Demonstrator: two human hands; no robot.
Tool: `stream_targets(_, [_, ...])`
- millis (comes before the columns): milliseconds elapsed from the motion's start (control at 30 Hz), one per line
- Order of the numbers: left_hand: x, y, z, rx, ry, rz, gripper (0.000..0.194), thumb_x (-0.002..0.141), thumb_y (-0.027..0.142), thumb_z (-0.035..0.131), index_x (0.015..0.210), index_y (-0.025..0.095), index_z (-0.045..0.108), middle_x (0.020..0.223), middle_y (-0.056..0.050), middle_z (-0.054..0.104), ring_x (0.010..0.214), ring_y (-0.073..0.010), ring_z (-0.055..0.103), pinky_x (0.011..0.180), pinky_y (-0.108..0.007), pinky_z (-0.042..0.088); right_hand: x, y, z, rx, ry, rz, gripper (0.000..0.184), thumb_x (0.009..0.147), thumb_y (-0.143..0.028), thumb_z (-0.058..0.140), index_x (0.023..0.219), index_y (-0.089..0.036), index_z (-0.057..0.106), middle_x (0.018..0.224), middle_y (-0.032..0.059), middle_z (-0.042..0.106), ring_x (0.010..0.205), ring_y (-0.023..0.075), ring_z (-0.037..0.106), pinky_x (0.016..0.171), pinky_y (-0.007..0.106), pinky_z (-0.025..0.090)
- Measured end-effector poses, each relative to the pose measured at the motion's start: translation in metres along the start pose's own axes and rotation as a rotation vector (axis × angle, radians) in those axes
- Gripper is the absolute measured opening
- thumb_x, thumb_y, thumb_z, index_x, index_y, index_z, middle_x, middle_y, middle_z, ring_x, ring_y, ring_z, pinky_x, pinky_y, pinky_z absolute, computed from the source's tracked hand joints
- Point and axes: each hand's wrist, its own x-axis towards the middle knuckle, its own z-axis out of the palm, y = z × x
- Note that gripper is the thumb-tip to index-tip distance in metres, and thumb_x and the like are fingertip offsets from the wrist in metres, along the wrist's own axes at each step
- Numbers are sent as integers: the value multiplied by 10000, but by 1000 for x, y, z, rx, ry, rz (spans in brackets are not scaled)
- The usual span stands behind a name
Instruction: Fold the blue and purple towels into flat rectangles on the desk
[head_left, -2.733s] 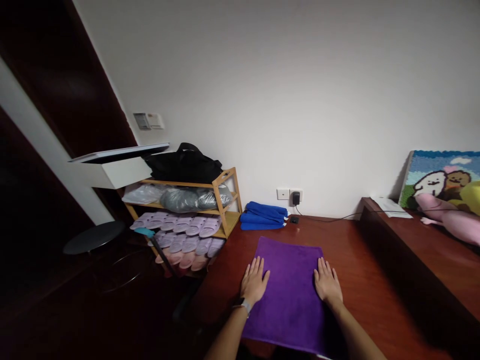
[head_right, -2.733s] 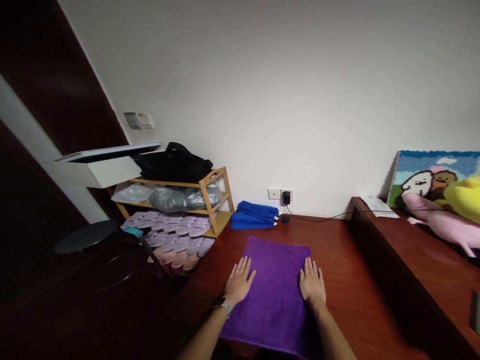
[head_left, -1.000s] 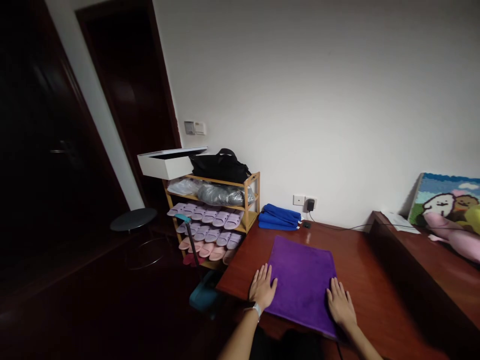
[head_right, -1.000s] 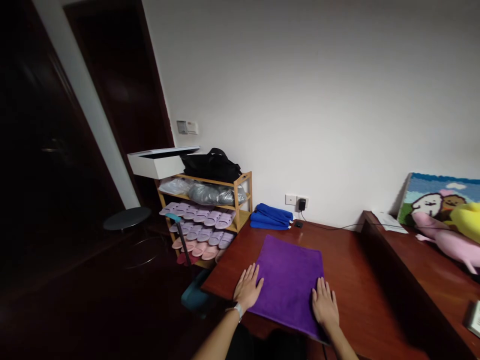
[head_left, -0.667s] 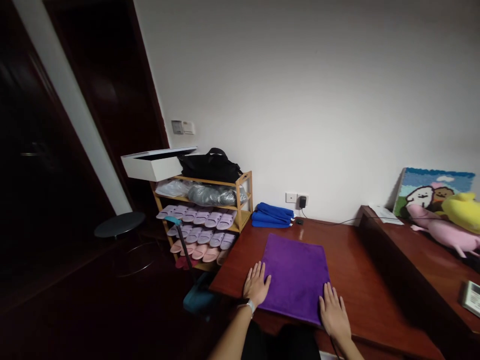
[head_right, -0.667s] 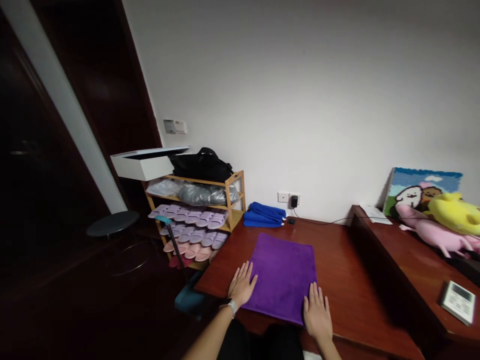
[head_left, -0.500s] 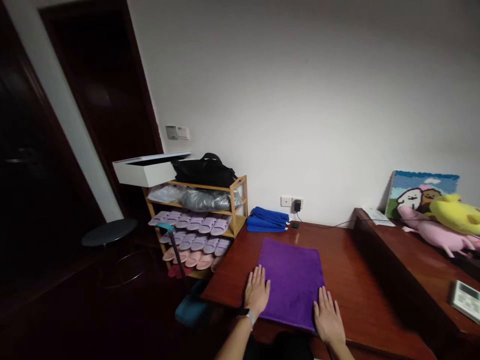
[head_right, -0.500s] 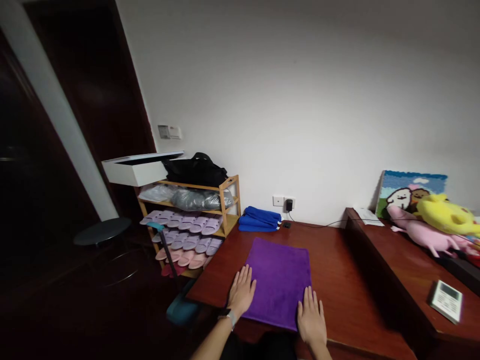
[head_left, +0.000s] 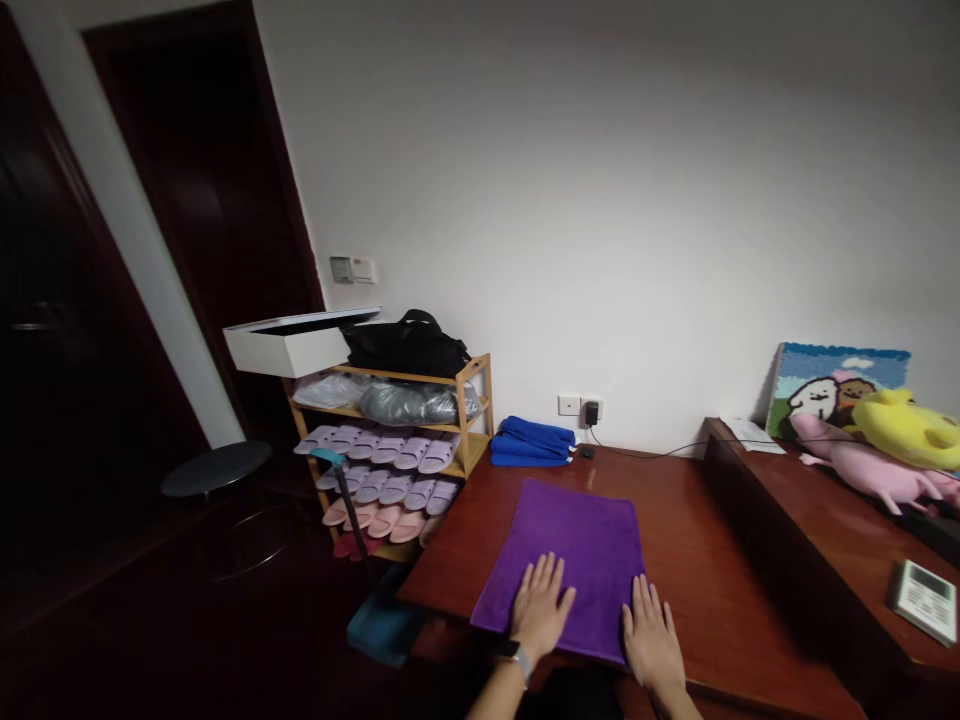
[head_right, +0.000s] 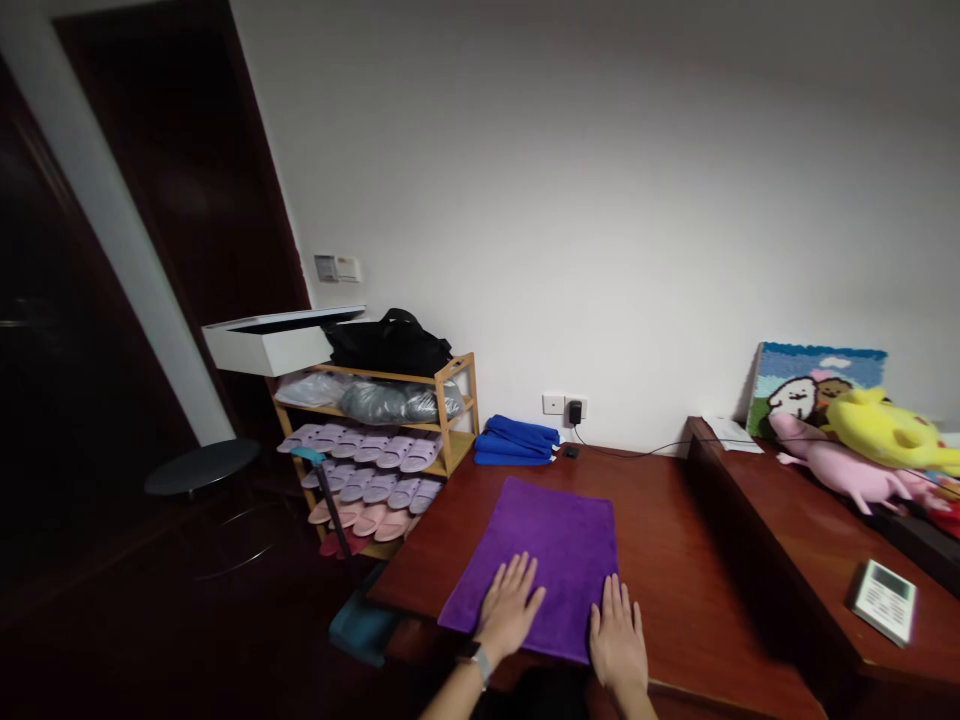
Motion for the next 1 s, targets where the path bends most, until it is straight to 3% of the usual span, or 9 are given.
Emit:
stream_targets(100, [-13, -62, -25, 104, -6, -161, 714, 1039, 582, 173, 1604, 174, 329, 1673, -91, 276, 1558, -259, 228, 1269, -499, 201, 0, 0, 5, 12, 32, -9, 664, 985, -359, 215, 1575, -99, 372, 1660, 96, 273, 1545, 294, 234, 1251, 536, 220])
stream_targets(233, [-22, -139, -46, 172, 3, -256, 684, 1039, 550, 210, 1591, 176, 363, 1661, -78, 309, 1550, -248, 255, 1263, -486, 219, -1, 5, 7, 39, -1, 1, 670, 974, -372, 227, 1568, -110, 393, 1655, 104, 285, 1536, 313, 254, 1241, 573, 236])
stream_targets(400, [3, -202, -59, 228, 116, -349, 654, 1035, 482, 268, 1553, 118, 433, 1632, -138, 360, 1527, -270, 315, 1248, -478, 258, 19, 3, -25, 135, -75, -40, 657, 981, -571, 280, 1571, -308, 402, 1658, 43, 312, 1536, 343, 244, 1226, 643, 226])
stream_targets(567, [36, -218, -53, 207, 152, -289, 596, 1032, 463, 332, 1543, 186, 463, 1624, -98, 394, 1523, -249, 328, 1252, -468, 260, 75, -30, -70, 294, -75, -450, 611, 984, -691, 308, 1542, -459, 392, 1677, -38, 294, 1566, 292, 169, 1265, 603, 111])
stream_targets(700, [40, -223, -41, 194, 193, -287, 575, 1039, 465, 338, 1544, 219, 462, 1632, -71, 388, 1522, -228, 335, 1260, -459, 250, 122, -58, -74, 324, -241, -664, 646, 962, -721, 377, 1559, -479, 329, 1703, -31, 211, 1576, 301, 107, 1258, 623, 60])
stream_targets(767, [39, -226, -38, 184, 205, -287, 565, 1039, 460, 347, 1539, 229, 471, 1630, -61, 397, 1518, -226, 345, 1259, -460, 259, 137, -65, -66, 315, -306, -691, 672, 945, -732, 410, 1560, -473, 328, 1707, -20, 189, 1576, 308, 99, 1257, 621, 56])
stream_targets(867, [37, -226, -38, 171, 224, -289, 548, 1035, 441, 366, 1531, 238, 483, 1626, -55, 409, 1512, -232, 357, 1256, -464, 267, 148, -64, -50, 302, -304, -664, 674, 950, -720, 401, 1568, -472, 300, 1706, -32, 188, 1576, 299, 99, 1264, 601, 51])
stream_targets(1000, [38, -222, -43, 161, 211, -282, 541, 1037, 406, 364, 1535, 229, 477, 1625, -58, 415, 1509, -232, 363, 1258, -460, 260, 150, -34, -25, 215, -195, -461, 682, 945, -743, 345, 1568, -468, 305, 1698, -52, 216, 1574, 296, 122, 1268, 584, 66])
